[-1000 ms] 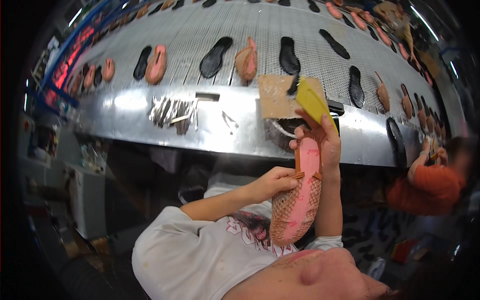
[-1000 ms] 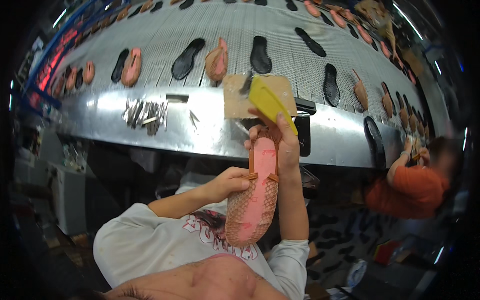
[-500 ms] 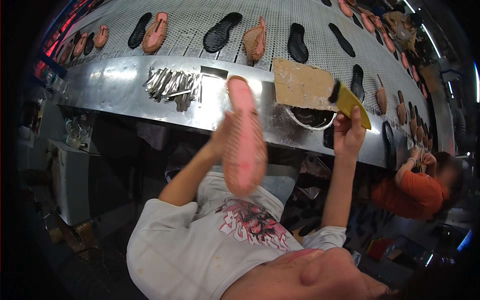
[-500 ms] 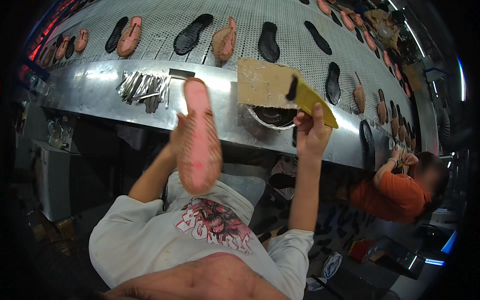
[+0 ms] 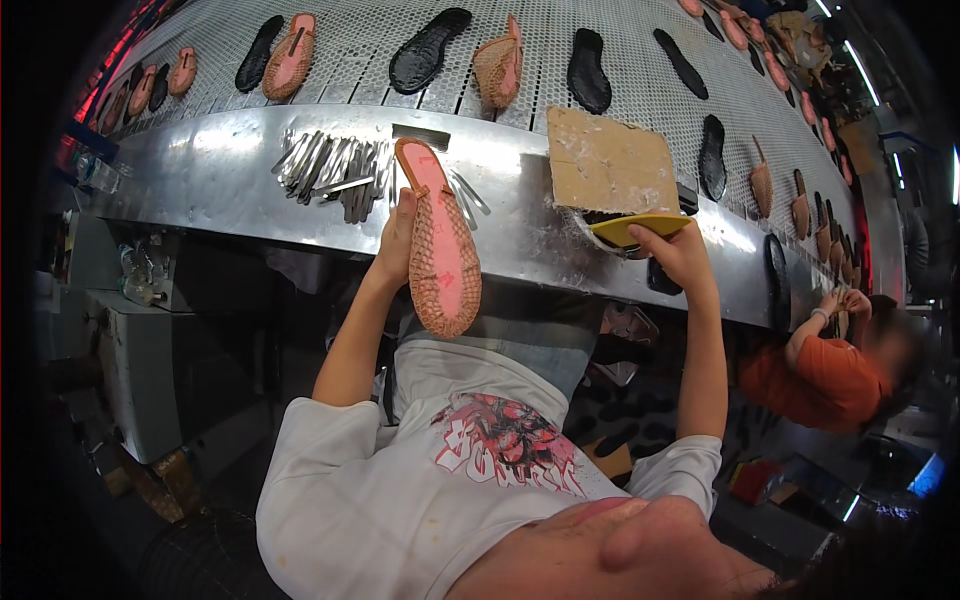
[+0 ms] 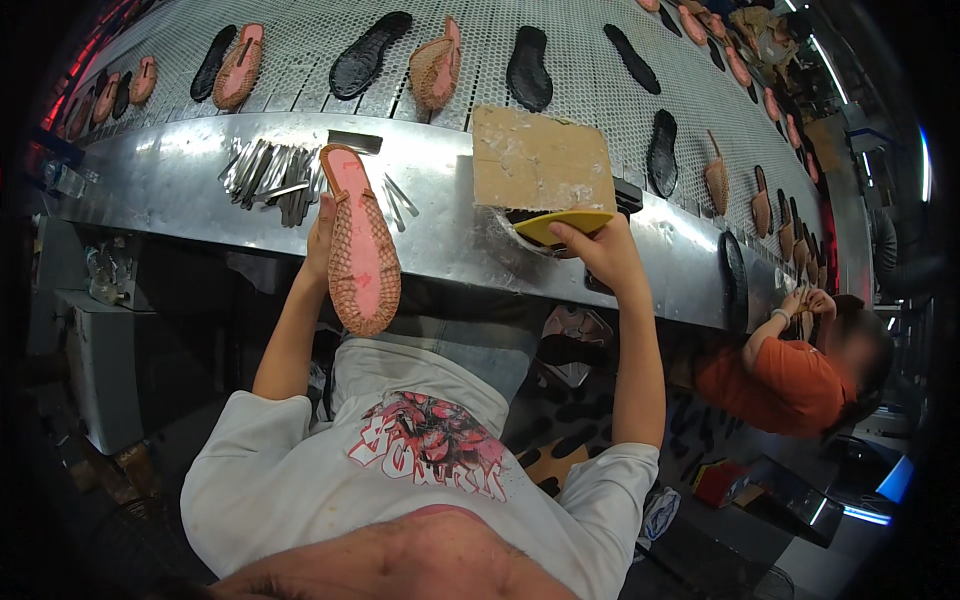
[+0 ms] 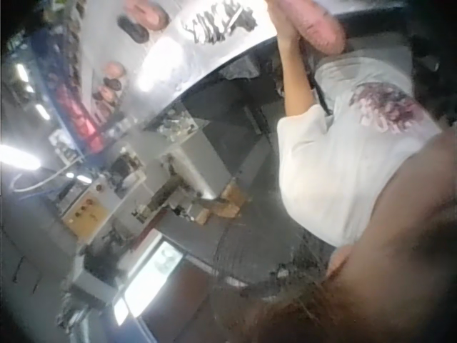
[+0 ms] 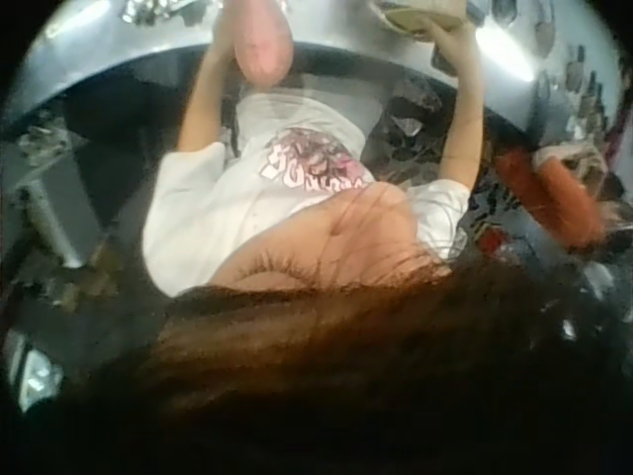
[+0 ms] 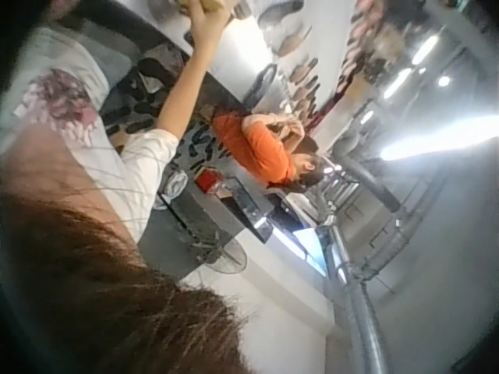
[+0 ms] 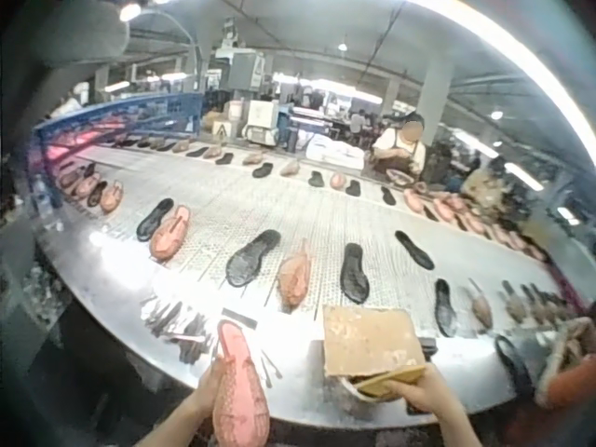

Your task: Applying glue or adhesive to the underside of pink shoe soles using a specialized applicator tool on an assembly line.

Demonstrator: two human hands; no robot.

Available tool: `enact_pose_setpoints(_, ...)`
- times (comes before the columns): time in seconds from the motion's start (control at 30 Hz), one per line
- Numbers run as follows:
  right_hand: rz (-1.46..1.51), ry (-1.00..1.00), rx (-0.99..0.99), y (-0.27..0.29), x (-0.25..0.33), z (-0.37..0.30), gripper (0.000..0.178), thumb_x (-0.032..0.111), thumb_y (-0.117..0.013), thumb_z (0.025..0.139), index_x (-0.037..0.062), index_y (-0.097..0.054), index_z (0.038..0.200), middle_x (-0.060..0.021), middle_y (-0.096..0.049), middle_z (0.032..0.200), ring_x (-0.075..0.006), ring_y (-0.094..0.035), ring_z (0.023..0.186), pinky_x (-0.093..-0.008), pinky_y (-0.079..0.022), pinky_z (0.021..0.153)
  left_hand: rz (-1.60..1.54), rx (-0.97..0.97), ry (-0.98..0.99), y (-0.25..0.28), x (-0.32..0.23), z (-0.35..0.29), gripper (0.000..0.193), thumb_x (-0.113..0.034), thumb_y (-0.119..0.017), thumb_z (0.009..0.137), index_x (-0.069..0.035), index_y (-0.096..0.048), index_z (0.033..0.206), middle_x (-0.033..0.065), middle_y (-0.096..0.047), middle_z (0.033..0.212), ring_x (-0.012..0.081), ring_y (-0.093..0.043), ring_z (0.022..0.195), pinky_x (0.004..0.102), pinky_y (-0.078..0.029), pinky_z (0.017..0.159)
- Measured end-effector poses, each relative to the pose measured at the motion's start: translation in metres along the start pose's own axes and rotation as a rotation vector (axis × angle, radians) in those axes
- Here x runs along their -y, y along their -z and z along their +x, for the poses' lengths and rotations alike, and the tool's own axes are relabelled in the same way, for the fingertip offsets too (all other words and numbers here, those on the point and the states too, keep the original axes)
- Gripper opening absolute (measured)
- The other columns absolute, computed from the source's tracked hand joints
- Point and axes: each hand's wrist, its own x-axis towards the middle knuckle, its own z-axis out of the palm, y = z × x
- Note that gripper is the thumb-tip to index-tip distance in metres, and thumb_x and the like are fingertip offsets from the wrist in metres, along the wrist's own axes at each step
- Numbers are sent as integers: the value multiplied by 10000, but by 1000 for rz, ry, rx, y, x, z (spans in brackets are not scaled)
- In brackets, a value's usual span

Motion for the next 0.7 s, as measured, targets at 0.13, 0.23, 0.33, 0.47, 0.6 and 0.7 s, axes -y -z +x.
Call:
enact_pose_setpoints(0.13, 145, -84, -28, 2, -9, 9, 222, 143, -677, 808, -14, -580, 932, -27, -591, 721, -72, -518, 553, -208, -412, 458, 25, 0, -25, -7, -7, -3, 708, -612, -205, 914, 3, -554, 965, 70, -607, 814, 132, -588, 715, 254, -493, 647)
enact_pose_setpoints(0.23, 286, -172, 8, 8, -9, 15, 237, 183, -672, 811, 20, -560, 942, -10, -561, 696, -63, -479, 518, -199, -390, 440, 10, 12, -36, -4, -1, -1, 721, -626, -203, 906, 4, -542, 993, 73, -604, 834, 138, -589, 724, 260, -495, 658)
enact_pose_setpoints(0.33, 440, -301, 11, 11, -9, 16, 243, 178, -657, 815, 26, -545, 968, -18, -571, 716, -73, -475, 491, -199, -381, 432, -58, 30, -10, -3, -1, 0, 720, -636, -222, 897, 4, -529, 1016, 75, -600, 852, 142, -589, 728, 256, -496, 660)
enact_pose_setpoints(0.47, 732, -371, -11, 3, 3, 7, 287, 164, -621, 830, 35, -503, 1058, -54, -607, 830, -105, -547, 587, -209, -411, 436, -71, -3, 7, -7, -9, -4, 717, -646, -262, 885, 6, -526, 1024, 76, -597, 858, 142, -589, 734, 259, -502, 663)
enact_pose_setpoints(0.6, 1032, -183, -7, -40, 36, -15, 352, 144, -592, 847, 8, -466, 1146, -100, -624, 946, -168, -627, 763, -253, -497, 504, -268, -26, 3, -23, -7, -10, 654, -603, -368, 880, 12, -515, 1047, 93, -595, 836, 166, -614, 707, 284, -534, 627)
enact_pose_setpoints(0.7, 950, -5, -118, -73, 63, -32, 402, 154, -591, 855, -17, -440, 1187, -133, -619, 990, -212, -642, 820, -314, -547, 583, -443, 109, 172, -53, -20, -14, 683, -604, -399, 866, 23, -497, 1117, 89, -602, 882, 181, -615, 754, 294, -537, 677)
